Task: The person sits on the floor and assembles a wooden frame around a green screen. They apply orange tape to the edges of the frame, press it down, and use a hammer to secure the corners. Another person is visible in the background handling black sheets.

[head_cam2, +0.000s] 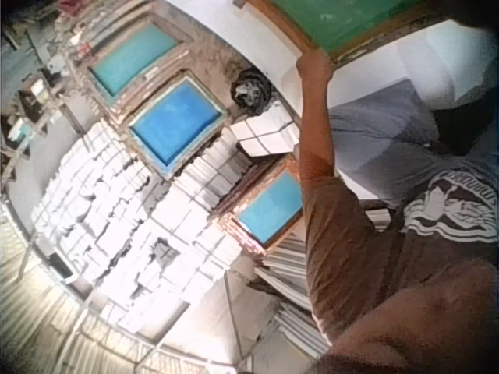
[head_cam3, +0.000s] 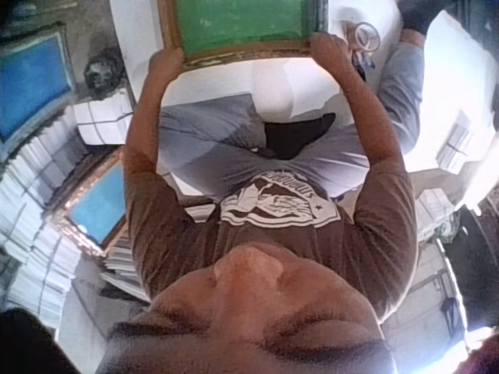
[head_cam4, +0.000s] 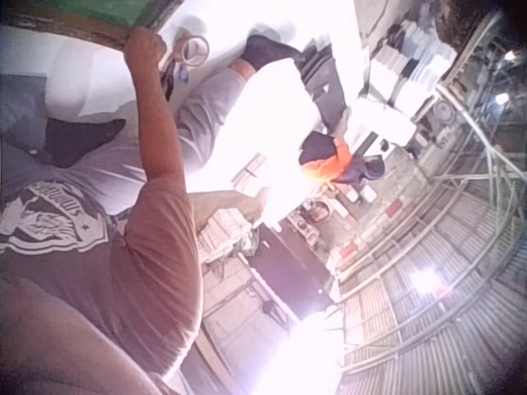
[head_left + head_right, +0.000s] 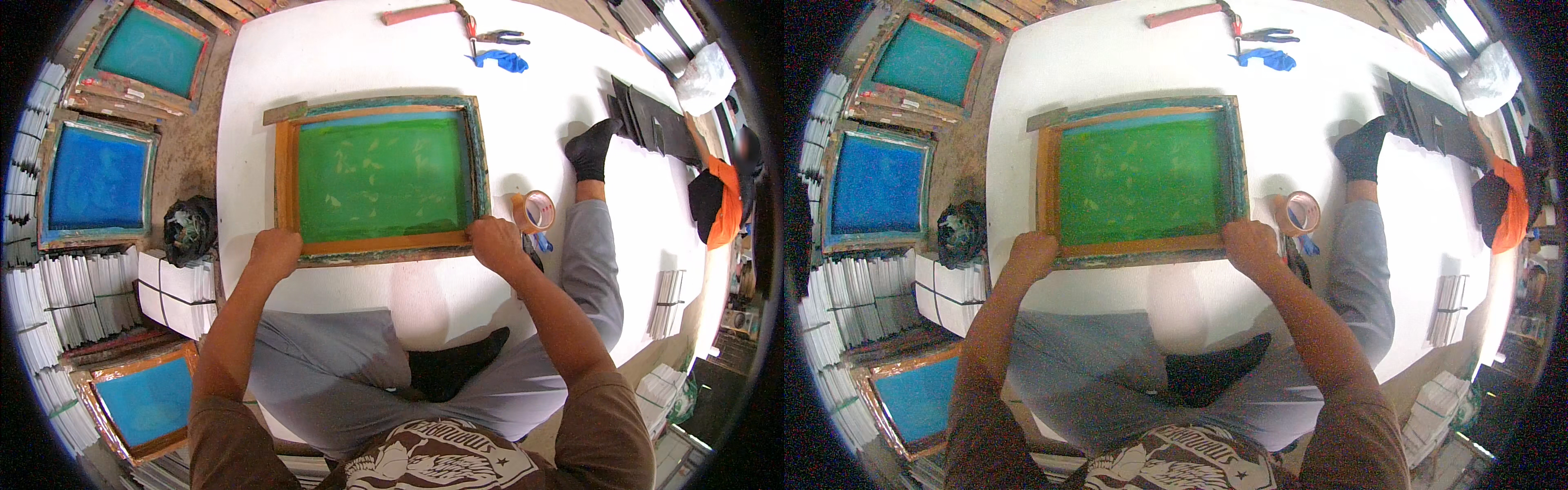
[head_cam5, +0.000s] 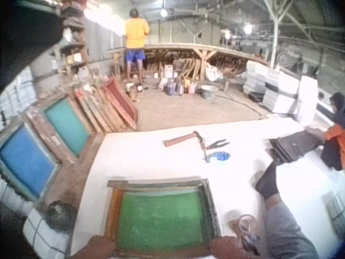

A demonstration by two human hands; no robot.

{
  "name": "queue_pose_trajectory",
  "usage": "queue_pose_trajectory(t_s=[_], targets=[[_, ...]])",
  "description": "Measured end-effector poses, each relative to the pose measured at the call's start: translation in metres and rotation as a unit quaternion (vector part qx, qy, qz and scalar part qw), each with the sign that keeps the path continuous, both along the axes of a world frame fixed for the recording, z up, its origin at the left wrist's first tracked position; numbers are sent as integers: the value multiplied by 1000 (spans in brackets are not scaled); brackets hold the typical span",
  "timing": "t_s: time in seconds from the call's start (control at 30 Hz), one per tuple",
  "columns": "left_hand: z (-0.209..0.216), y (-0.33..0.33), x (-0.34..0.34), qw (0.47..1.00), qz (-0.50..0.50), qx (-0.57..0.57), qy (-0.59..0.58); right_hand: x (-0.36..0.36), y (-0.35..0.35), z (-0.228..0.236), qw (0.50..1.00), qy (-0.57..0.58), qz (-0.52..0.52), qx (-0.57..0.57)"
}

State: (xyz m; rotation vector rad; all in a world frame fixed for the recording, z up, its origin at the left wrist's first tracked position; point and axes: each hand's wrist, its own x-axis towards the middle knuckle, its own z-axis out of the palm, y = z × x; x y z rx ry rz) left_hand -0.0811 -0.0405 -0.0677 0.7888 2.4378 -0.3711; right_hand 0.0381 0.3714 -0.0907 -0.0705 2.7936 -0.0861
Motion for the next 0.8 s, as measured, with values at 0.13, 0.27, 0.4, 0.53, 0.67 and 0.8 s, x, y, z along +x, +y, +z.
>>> queue_pose_trajectory(t_s=[0.13,0.27,0.4,0.53,0.67,0.8], targets=[[1,3,-2,1000,-7,-7,-6,0,2,-2,1000,11,2,-7],[7,7,-2,1000,-15,-18,-11,-4,1,2,1000,-13,7,6],[5,5,-2,1000,-13,-9,-4,-8,-1,5,999,-40,4,13],[6,6,-3,999,-28,-21,-10,-10,0,6,999,-35,20,12],[1,2,-4,999,-34,-12,-6,-15,-5,10,998,-53,16,20],[4,5,-5,999,-36,-10,-4,-15,-5,12,998,-53,21,21]])
